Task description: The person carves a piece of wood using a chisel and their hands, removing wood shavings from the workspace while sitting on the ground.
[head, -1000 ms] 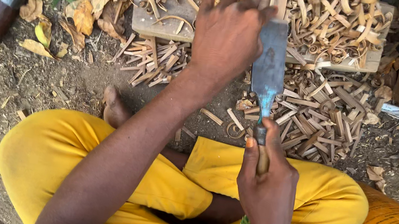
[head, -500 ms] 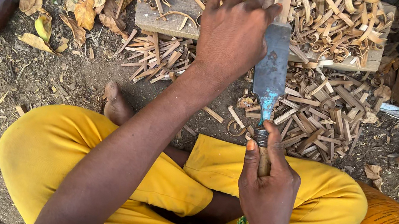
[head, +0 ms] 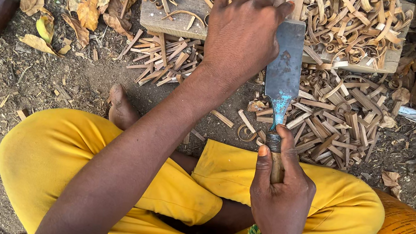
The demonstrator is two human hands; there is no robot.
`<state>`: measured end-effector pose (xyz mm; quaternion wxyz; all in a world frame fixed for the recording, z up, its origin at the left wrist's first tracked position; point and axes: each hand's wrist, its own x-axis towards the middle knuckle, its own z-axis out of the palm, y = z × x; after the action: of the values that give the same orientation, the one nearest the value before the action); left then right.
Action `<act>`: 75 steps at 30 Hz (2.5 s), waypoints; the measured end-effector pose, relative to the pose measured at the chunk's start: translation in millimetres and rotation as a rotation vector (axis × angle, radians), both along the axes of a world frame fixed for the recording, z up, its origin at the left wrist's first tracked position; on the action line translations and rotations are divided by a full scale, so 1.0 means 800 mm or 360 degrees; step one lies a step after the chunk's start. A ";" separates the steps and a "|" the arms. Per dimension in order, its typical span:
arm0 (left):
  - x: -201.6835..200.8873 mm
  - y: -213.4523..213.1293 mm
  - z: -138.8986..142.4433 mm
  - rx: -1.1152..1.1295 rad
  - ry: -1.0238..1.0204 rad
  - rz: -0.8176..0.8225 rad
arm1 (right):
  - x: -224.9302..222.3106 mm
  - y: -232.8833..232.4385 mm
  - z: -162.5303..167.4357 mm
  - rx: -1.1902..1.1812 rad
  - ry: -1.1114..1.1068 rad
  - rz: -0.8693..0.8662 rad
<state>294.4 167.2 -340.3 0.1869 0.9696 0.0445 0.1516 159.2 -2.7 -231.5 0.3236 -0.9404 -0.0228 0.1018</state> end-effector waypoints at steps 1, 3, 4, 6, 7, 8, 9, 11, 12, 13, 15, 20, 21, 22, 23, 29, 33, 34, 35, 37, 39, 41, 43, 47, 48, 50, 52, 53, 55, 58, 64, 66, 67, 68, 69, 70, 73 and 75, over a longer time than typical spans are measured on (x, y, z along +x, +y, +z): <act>0.000 0.000 0.000 -0.0001 -0.0002 0.0000 | 0.000 0.000 0.000 -0.0004 -0.0002 0.0001; 0.000 0.000 0.000 0.0000 0.0008 0.0003 | 0.000 -0.001 0.000 -0.0001 0.0000 0.0000; -0.001 -0.001 0.001 -0.0001 0.0021 0.0005 | 0.000 -0.001 0.000 0.0005 0.0004 -0.0003; -0.002 -0.001 0.002 0.0003 0.0016 0.0014 | 0.001 0.000 -0.001 0.0004 0.0000 0.0001; -0.003 -0.001 0.004 0.0002 0.0007 0.0017 | 0.001 0.000 0.000 -0.0008 0.0001 0.0003; -0.003 -0.001 0.005 0.0001 -0.0004 0.0020 | 0.001 0.001 0.000 -0.0021 -0.0001 0.0006; -0.004 -0.001 0.006 0.0006 -0.0008 0.0022 | 0.001 0.001 0.001 -0.0019 0.0012 -0.0001; -0.004 -0.001 0.007 0.0016 -0.0017 0.0026 | 0.002 0.002 0.002 -0.0016 0.0039 -0.0016; -0.004 -0.001 0.007 0.0009 -0.0009 0.0027 | 0.003 0.003 0.003 -0.0022 0.0054 -0.0025; -0.003 -0.002 0.006 0.0002 -0.0001 0.0028 | 0.004 0.004 0.003 -0.0029 0.0070 -0.0034; -0.004 -0.003 0.003 -0.0016 0.0017 0.0018 | 0.004 0.005 0.005 -0.0040 0.0108 -0.0040; -0.001 0.001 0.006 -0.0020 0.0007 0.0014 | 0.006 0.007 0.006 0.0094 0.0012 0.0070; -0.002 0.001 0.012 -0.0031 -0.0013 0.0000 | 0.006 0.007 0.007 0.0044 0.0080 0.0030; -0.003 0.003 0.019 -0.0038 -0.0038 -0.0015 | 0.006 0.009 0.007 -0.0001 0.0144 -0.0010; -0.005 0.003 0.028 -0.0043 -0.0062 -0.0029 | 0.006 0.009 0.007 -0.0045 0.0208 -0.0048; -0.055 -0.037 0.068 -0.0038 0.0330 -0.0368 | 0.005 0.011 0.005 0.0070 0.0046 0.0036; -0.058 -0.046 0.056 0.0137 0.0094 -0.0406 | 0.008 0.015 0.000 0.0065 0.0169 -0.0057; -0.054 -0.045 0.052 0.0122 0.0090 -0.0403 | 0.011 0.017 -0.002 0.0079 0.0104 -0.0003; -0.050 -0.044 0.049 0.0139 0.0079 -0.0377 | 0.014 0.020 -0.003 0.0101 0.0035 0.0049; -0.040 -0.039 0.044 0.0190 0.0047 -0.0336 | 0.025 0.027 -0.007 0.0107 -0.0059 0.0112; -0.032 -0.034 0.042 0.0154 0.0097 -0.0325 | 0.032 0.032 -0.009 0.0095 -0.0033 0.0104; -0.020 -0.030 0.041 0.0133 0.0075 -0.0312 | 0.041 0.037 -0.012 0.0083 0.0070 0.0015; -0.012 -0.025 0.043 0.0115 0.0024 -0.0290 | 0.049 0.040 -0.019 0.0123 -0.0076 0.0141; 0.007 -0.016 0.057 -0.0042 0.0343 -0.0331 | 0.050 0.043 -0.030 0.0196 -0.0413 0.0284; 0.006 -0.015 0.062 -0.0157 0.0649 -0.0363 | 0.046 0.042 -0.030 0.0180 -0.0328 0.0242; -0.002 -0.010 0.070 -0.0205 0.0766 -0.0423 | 0.044 0.043 -0.031 0.0170 -0.0195 0.0161; -0.014 0.003 0.073 -0.0070 0.0391 -0.0459 | 0.040 0.041 -0.029 0.0287 -0.0120 0.0096; -0.023 0.011 0.071 -0.0129 0.0225 -0.0452 | 0.036 0.037 -0.027 0.0335 -0.0064 0.0054; -0.038 0.029 0.061 -0.0254 -0.0088 -0.0439 | 0.029 0.025 -0.021 0.0740 0.0134 -0.0220; -0.030 0.034 0.042 -0.0204 -0.0010 -0.0401 | 0.008 0.003 -0.015 0.0806 0.0177 -0.0417; 0.004 0.009 0.022 0.0216 0.0127 -0.0407 | -0.020 -0.025 -0.029 0.0575 0.0222 -0.0395; 0.006 0.008 0.020 0.0261 0.0276 -0.0421 | -0.024 -0.026 -0.041 0.0444 0.0167 -0.0338; 0.005 0.009 0.020 0.0283 0.0358 -0.0425 | -0.025 -0.027 -0.047 0.0365 0.0096 -0.0270; 0.004 0.011 0.019 0.0234 0.0319 -0.0430 | -0.026 -0.029 -0.051 0.0286 0.0029 -0.0205; 0.003 0.012 0.018 0.0187 0.0277 -0.0432 | -0.027 -0.031 -0.055 0.0258 0.0000 -0.0178; 0.003 0.014 0.017 0.0141 0.0227 -0.0430 | -0.026 -0.032 -0.059 0.0231 -0.0037 -0.0148; 0.004 0.016 0.014 -0.0050 0.0148 -0.0371 | -0.024 -0.035 -0.069 0.0338 -0.0166 -0.0031; 0.004 0.018 0.011 -0.0126 0.0068 -0.0391 | -0.024 -0.034 -0.073 0.0381 -0.0136 -0.0051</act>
<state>297.7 181.2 -331.8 0.2411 0.9626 -0.0646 0.1051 140.1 -30.3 -290.0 0.4339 -0.8988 -0.0336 0.0529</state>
